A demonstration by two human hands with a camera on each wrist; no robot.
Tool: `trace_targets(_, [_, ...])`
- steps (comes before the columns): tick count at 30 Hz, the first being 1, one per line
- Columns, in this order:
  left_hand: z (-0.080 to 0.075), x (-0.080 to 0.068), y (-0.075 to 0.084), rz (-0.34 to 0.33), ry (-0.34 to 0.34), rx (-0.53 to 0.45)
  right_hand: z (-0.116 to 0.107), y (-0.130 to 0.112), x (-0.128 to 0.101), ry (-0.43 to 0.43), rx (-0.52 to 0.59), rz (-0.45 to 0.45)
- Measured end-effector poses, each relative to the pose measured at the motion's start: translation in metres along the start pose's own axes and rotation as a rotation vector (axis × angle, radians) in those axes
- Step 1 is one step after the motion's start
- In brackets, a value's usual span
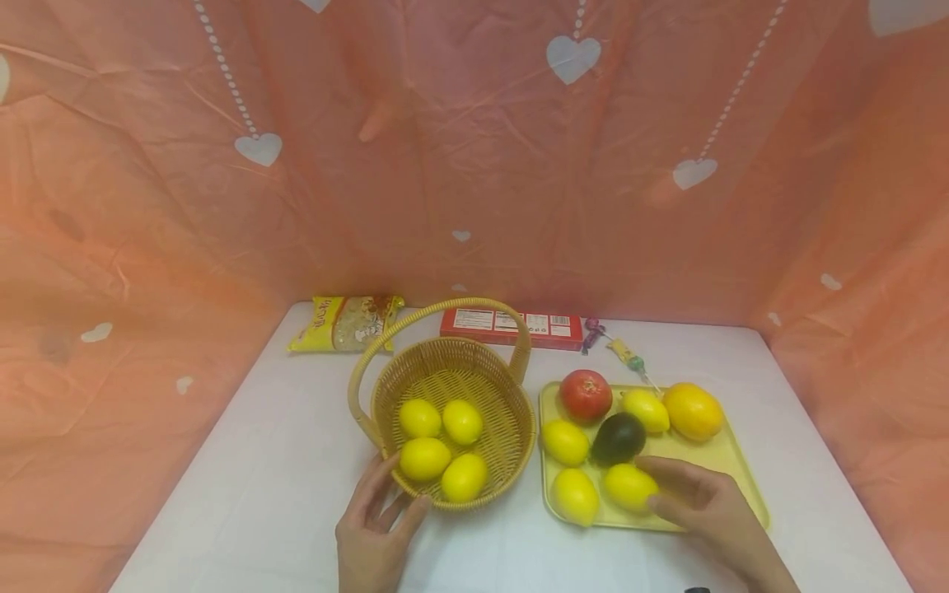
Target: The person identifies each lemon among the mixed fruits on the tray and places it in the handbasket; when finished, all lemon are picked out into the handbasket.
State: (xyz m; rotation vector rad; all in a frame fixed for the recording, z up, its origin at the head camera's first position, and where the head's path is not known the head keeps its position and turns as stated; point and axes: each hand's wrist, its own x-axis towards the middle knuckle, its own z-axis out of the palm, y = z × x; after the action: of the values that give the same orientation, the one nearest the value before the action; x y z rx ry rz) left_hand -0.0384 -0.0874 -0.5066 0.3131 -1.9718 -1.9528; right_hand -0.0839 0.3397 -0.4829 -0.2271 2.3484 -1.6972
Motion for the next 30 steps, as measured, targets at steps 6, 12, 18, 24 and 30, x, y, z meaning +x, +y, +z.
trace_targets(6, [0.0,0.0,-0.001,-0.006,0.001,-0.004,0.006,0.009,0.001,-0.064,0.07,0.078])
trace_targets(12, [0.0,0.0,-0.002,-0.005,0.001,-0.008,0.007,0.006,0.001,-0.051,0.046,0.143])
trace_targets(18, [0.0,0.0,-0.001,-0.01,0.006,-0.006,0.002,-0.01,0.0,0.022,-0.079,0.012])
trace_targets(24, [0.001,0.0,0.001,-0.017,0.019,-0.004,0.009,-0.036,0.012,-0.014,-0.091,-0.199])
trace_targets(30, [0.002,-0.001,0.002,-0.016,0.013,-0.001,0.027,-0.062,0.036,-0.108,-0.085,-0.312])
